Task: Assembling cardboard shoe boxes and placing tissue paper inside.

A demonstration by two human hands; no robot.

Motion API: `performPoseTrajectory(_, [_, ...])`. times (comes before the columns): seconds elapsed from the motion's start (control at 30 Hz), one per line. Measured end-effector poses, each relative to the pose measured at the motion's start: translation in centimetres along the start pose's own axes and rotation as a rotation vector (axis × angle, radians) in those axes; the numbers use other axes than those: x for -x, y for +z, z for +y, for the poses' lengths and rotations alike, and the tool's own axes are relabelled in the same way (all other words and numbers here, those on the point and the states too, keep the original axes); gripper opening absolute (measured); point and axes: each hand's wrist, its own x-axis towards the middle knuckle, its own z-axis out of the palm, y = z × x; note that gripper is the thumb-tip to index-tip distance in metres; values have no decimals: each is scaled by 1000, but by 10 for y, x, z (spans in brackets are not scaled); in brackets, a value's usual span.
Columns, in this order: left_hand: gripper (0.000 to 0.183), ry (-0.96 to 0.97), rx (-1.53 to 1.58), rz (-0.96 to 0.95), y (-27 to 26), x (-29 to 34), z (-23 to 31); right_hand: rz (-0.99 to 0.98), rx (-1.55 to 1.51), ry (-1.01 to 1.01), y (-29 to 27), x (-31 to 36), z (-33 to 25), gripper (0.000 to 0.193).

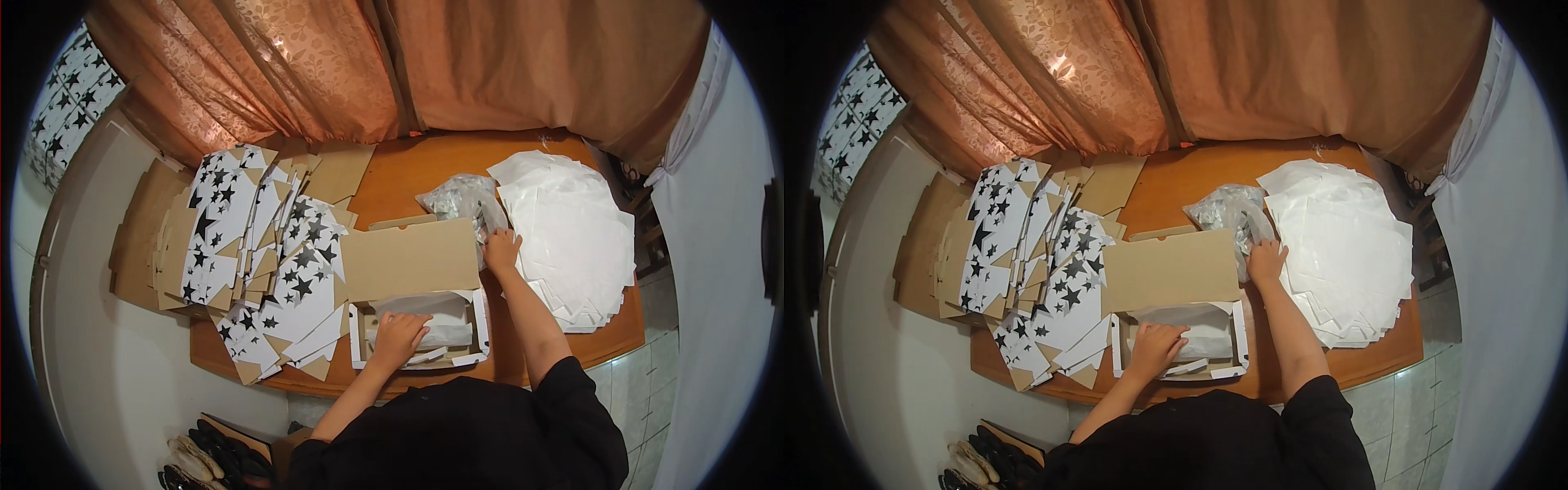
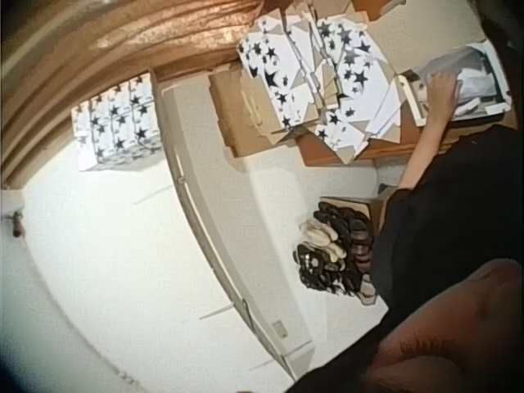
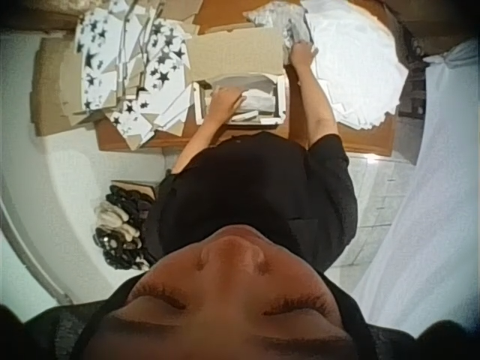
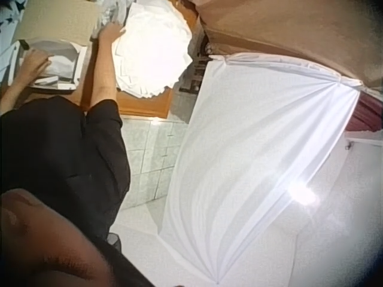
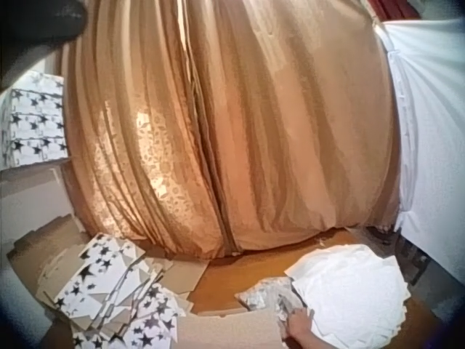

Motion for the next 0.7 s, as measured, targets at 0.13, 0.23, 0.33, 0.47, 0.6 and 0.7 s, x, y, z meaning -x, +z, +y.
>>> performPoseTrajectory(0.13, [26, 70, -190, 292, 9, 2, -4, 29, -49, -49, -9, 8, 5, 17])
performPoseTrajectory(0.23, [44, 24, -291, 401, 4, -6, -9, 174, -167, -33, -8, 12, 9, 15])
performPoseTrajectory(0.33, [61, -70, -268, 431, -12, -16, -10, 337, -386, 8, -15, 17, 10, 14])
performPoseTrajectory(0.47, [49, -93, 90, 428, -27, -1, -29, 388, -933, 67, -51, 35, 0, 10])
performPoseTrajectory(0.6, [45, 21, 46, 36, -62, 18, -12, 189, -1284, 147, -93, 74, -4, 16])
performPoseTrajectory(0.7, [43, -3, 6, -190, -56, 41, -9, 118, -1393, 118, -107, 98, -19, 14])
